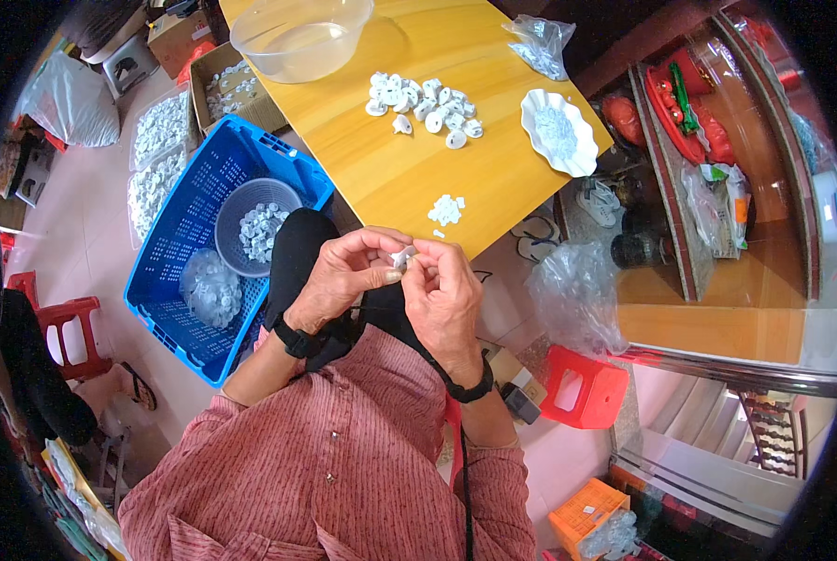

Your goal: Sorting and inspecting white plastic hardware components on a wooden table into different containers.

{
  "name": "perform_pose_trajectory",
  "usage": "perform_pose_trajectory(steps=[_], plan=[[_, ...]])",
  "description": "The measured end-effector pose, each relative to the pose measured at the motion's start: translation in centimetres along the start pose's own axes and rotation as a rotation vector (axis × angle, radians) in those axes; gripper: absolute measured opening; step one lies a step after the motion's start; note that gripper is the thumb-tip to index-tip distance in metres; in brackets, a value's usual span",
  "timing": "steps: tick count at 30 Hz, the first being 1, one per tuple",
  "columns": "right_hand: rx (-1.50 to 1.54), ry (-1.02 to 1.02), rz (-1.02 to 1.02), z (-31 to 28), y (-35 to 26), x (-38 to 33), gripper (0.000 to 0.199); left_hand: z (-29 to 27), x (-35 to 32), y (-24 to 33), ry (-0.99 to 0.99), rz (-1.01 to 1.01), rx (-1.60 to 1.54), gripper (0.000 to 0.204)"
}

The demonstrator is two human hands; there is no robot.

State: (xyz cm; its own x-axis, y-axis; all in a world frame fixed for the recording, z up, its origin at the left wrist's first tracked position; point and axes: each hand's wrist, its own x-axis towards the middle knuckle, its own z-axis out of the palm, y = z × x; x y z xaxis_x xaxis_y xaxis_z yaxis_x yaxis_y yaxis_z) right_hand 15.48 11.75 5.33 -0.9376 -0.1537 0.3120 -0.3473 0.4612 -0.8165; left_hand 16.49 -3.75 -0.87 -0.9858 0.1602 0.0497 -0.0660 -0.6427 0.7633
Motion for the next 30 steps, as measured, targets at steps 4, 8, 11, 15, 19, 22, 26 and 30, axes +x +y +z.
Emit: perform_pose_trajectory(steps=[4,8,11,15,19,22,26,30], plan=[[-0.002,-0.021,-0.012,0.0,-0.3,0.1,0.021,-0.4,-0.1,0.5,-0.053,-0.001,0.043,0.026],[0.031,-0.030,-0.017,0.0,0.3,0.1,0.020,-0.2,0.3,0.9,-0.072,0.055,0.098,0.029],[0.054,-0.029,-0.034,0.0,0.5,0.2,0.019,-0.3,0.2,1.1,-0.037,0.029,0.118,0.029],[0.046,-0.066,0.009,-0.5,0.8,0.2,0.014,-0.3,0.1,0.8,0.009,-0.007,0.071,0.027],[-0.019,-0.119,0.036,-0.7,0.9,0.1,0.012,-0.1,0.1,0.8,0.015,-0.002,0.065,0.028],[-0.022,-0.117,0.037,-0.7,0.7,0.2,0.011,-0.1,0.1,0.8,0.011,-0.008,0.068,0.029],[-0.022,-0.128,0.034,-0.5,0.7,0.2,0.012,-0.1,0.1,0.7,0.012,0.018,0.102,0.030],[-0.086,-0.137,-0.006,-0.3,1.2,0.1,0.013,-0.1,0.1,0.7,-0.004,-0.020,0.080,0.027]])
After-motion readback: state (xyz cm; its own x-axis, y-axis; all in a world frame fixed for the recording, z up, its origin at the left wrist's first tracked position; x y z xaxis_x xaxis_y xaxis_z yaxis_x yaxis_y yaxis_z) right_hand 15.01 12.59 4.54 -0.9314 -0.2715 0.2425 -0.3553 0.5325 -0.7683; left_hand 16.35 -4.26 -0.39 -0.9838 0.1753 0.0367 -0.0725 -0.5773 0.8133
